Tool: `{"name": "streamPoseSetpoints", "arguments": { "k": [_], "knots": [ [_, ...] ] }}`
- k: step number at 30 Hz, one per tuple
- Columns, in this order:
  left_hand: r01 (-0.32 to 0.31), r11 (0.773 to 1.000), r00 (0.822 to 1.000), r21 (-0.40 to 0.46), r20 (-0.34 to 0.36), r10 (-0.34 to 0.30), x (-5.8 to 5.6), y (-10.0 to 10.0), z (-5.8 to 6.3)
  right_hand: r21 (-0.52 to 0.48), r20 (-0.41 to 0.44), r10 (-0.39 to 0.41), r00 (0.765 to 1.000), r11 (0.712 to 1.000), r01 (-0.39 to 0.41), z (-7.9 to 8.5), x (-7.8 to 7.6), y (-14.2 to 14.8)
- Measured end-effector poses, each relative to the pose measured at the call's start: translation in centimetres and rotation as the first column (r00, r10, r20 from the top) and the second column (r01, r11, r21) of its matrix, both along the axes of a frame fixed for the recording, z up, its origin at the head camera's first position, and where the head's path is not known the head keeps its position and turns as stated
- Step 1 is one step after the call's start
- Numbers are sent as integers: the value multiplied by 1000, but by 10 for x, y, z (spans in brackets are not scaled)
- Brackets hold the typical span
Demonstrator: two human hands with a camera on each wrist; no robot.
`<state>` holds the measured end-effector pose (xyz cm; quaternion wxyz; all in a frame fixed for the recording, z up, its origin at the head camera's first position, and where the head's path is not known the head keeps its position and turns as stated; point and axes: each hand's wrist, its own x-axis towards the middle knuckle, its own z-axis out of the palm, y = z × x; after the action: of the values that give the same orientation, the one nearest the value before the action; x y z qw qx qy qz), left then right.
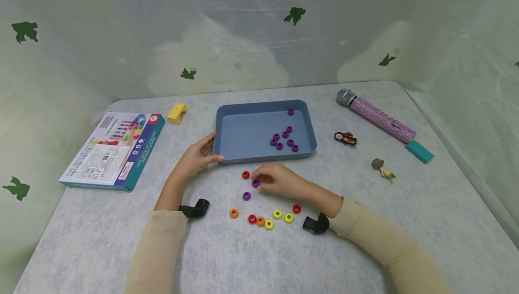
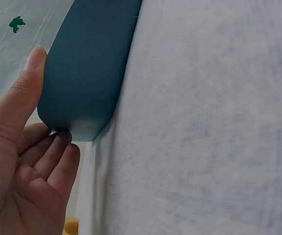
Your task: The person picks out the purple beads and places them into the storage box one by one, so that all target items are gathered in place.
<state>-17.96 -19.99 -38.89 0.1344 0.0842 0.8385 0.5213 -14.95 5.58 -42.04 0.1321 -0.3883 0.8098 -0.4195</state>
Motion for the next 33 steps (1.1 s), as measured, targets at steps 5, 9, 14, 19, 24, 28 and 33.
{"name": "streamPoseSetpoints", "arguments": {
  "k": [5, 9, 14, 19, 24, 28, 33],
  "knots": [
    [-3, 1000, 1000, 4, 6, 3, 1, 0, 0, 38, -53, -8, 999, 999, 10, -7, -1, -5],
    [-6, 1000, 1000, 8, 8, 6, 1, 0, 1, 57, -71, -8, 997, 998, 12, -7, -1, -6],
    [-3, 1000, 1000, 16, 5, 3, 1, -1, 1, 10, -12, -38, 999, 999, 38, 9, -7, -4],
    [2, 1000, 1000, 20, 9, -2, 0, -1, 0, -94, 8, -132, 991, 987, 133, 29, -28, 8],
    [7, 1000, 1000, 28, 2, -7, 0, -1, 0, -100, 34, -264, 964, 959, 266, 33, -60, 27],
    [14, 1000, 1000, 26, -4, -14, 1, -2, 0, -20, 52, -346, 937, 937, 348, 25, -79, 40],
    [8, 1000, 1000, 21, -4, -8, 1, -1, 0, 78, 79, -379, 922, 924, 374, 15, -88, 46]
  ]
}}
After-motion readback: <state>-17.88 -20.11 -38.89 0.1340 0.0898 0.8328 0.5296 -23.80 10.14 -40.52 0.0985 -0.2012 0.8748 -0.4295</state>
